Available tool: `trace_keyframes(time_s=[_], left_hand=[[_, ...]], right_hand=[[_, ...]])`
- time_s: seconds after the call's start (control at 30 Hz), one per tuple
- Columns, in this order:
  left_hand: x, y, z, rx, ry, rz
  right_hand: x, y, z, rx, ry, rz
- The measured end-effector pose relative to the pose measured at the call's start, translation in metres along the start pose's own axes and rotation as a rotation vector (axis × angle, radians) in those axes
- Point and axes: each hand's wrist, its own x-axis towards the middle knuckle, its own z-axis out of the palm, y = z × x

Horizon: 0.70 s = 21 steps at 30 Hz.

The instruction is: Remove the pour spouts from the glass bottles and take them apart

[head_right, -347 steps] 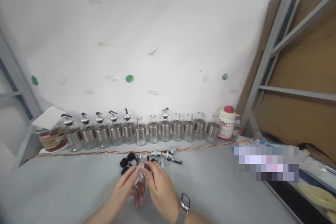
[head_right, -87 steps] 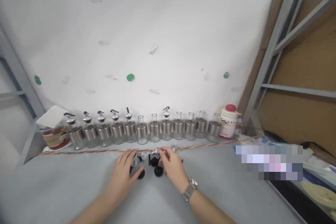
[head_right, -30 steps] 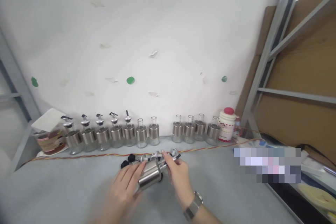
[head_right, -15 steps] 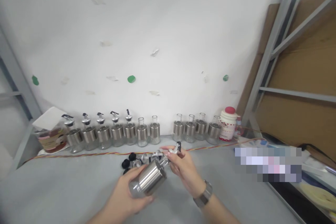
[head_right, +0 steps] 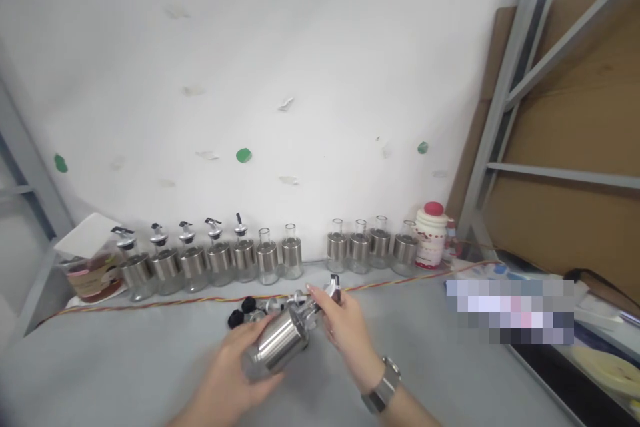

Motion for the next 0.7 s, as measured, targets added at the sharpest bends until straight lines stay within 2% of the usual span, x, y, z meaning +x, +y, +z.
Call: trace_keyframes(time_s=[0.1,0.2,0.27,0.47,0.7], left_hand=[[0.003,0.011,-0.004,-0.423,-0.211,-0.261],[0.007,0.02,-0.01,-0.788,-0.368,-0.409],[0.009,0.023,-0.012,-0.945,-0.442,-0.477],[0.01,0.024,-0.015,-1.174,-0.585,-0.533],[0.004,0.015,-0.014,-1.307,-0.626,-0.683]], right_hand=[[-0.001,-0.007,-0.004,0.045,-0.113,-0.024],[-0.001,-0.01,-0.009,0.151,-0.25,-0.038],[-0.002,-0.011,-0.011,0.214,-0.301,-0.042],[0.0,-0.009,-0.014,0.249,-0.346,-0.033],[0.003,0.001,-0.01,0.333,-0.305,0.028]])
